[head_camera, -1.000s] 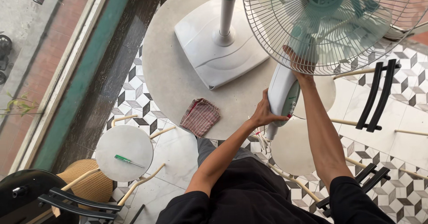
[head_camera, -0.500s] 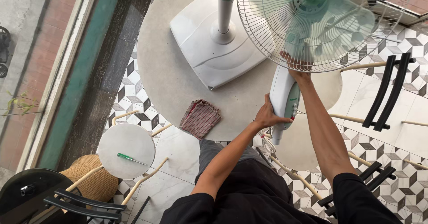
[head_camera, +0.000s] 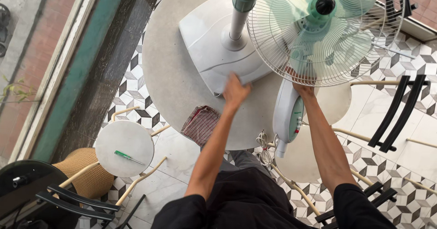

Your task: The person disassembles a standing electric fan by removing the base, unscrewing the front cap, detaching the fan blades, and removing the front grille. They then use a screwdriver to loosen screws on the fan's motor housing.

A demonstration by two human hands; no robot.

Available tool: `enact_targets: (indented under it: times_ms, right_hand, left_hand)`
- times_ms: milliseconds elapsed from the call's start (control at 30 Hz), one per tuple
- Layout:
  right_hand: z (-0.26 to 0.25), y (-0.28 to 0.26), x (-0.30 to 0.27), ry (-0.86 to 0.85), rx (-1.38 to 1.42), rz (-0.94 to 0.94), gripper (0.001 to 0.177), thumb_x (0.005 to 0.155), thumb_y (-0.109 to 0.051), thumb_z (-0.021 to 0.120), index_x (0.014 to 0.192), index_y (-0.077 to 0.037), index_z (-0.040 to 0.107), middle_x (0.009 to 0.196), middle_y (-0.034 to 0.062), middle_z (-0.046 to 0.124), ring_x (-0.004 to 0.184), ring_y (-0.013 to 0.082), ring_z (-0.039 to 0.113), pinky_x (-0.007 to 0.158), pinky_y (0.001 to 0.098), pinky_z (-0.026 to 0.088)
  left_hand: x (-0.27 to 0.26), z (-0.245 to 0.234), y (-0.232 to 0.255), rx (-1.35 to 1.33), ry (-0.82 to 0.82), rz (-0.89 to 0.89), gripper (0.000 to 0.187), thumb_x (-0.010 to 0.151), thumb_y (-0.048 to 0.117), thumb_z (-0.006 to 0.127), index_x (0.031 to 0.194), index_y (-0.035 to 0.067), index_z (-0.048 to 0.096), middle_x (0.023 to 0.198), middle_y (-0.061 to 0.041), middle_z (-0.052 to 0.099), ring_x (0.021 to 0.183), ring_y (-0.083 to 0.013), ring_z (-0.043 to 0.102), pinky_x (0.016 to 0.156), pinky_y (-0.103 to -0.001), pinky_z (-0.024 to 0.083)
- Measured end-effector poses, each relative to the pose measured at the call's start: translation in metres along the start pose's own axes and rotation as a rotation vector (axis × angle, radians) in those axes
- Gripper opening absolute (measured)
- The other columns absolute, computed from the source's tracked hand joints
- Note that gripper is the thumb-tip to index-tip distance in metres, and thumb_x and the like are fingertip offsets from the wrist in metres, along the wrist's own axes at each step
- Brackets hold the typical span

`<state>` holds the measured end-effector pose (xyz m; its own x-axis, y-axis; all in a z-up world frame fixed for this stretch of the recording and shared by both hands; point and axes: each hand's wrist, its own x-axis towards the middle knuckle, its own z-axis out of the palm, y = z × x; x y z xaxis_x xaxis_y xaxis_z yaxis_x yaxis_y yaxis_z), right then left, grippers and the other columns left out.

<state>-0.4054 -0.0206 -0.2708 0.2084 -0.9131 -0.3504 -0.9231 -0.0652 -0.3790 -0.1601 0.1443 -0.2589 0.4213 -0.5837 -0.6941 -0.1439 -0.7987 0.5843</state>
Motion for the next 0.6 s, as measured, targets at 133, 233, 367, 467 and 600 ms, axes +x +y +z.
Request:
enact_targets:
  times_ms: [133, 233, 367, 467, 600]
  right_hand:
    - [-0.001, -0.003, -0.003, -0.032, -0.038, 0.011, 0.091, 0.092, -0.059, 0.073, 0.147, 0.007, 0.046, 0.144, 0.0294, 0.056, 0.131, 0.0460, 0.053, 0.110, 0.0530, 0.044]
    - [0.002, -0.003, 0.000, -0.050, 0.050, 0.074, 0.095, 0.090, -0.059, 0.073, 0.149, 0.007, 0.040, 0.148, 0.0311, 0.048, 0.136, 0.0471, 0.046, 0.112, 0.0537, 0.039]
    - [0.009, -0.002, 0.004, -0.060, -0.034, 0.147, 0.098, 0.094, -0.060, 0.073, 0.152, 0.008, 0.033, 0.152, 0.0355, 0.036, 0.139, 0.0520, 0.034, 0.113, 0.0575, 0.030]
    - [0.001, -0.022, -0.002, -0.075, 0.030, 0.168, 0.097, 0.092, -0.061, 0.069, 0.153, 0.006, 0.035, 0.154, 0.0322, 0.040, 0.141, 0.0494, 0.038, 0.116, 0.0558, 0.032]
    - [-0.013, -0.040, -0.014, -0.120, 0.044, 0.231, 0.092, 0.090, -0.061, 0.063, 0.153, 0.003, 0.041, 0.153, 0.0279, 0.049, 0.143, 0.0448, 0.047, 0.120, 0.0527, 0.039]
  left_hand:
    - [0.061, -0.068, 0.083, -0.205, 0.719, 0.645, 0.100, 0.068, 0.021, 0.086, 0.149, -0.001, 0.031, 0.146, -0.023, 0.045, 0.137, -0.0423, 0.042, 0.110, -0.057, 0.044]
    - [0.103, -0.095, 0.116, -0.306, 0.503, 0.668, 0.091, 0.066, 0.004, 0.082, 0.147, 0.007, 0.040, 0.135, -0.019, 0.060, 0.124, -0.0397, 0.058, 0.100, -0.048, 0.053]
    - [0.119, -0.091, 0.101, -0.381, 0.193, 0.586, 0.059, 0.077, -0.002, 0.079, 0.132, 0.009, 0.062, 0.102, -0.015, 0.079, 0.095, -0.0328, 0.076, 0.086, -0.043, 0.059]
    - [0.127, -0.091, 0.101, -0.490, 0.218, 0.692, 0.068, 0.064, -0.004, 0.076, 0.129, 0.004, 0.060, 0.093, -0.017, 0.075, 0.087, -0.0327, 0.075, 0.080, -0.042, 0.058]
    - [0.130, -0.093, 0.097, -0.482, 0.190, 0.627, 0.059, 0.066, -0.003, 0.078, 0.123, 0.002, 0.063, 0.090, -0.016, 0.076, 0.083, -0.0302, 0.074, 0.079, -0.042, 0.057]
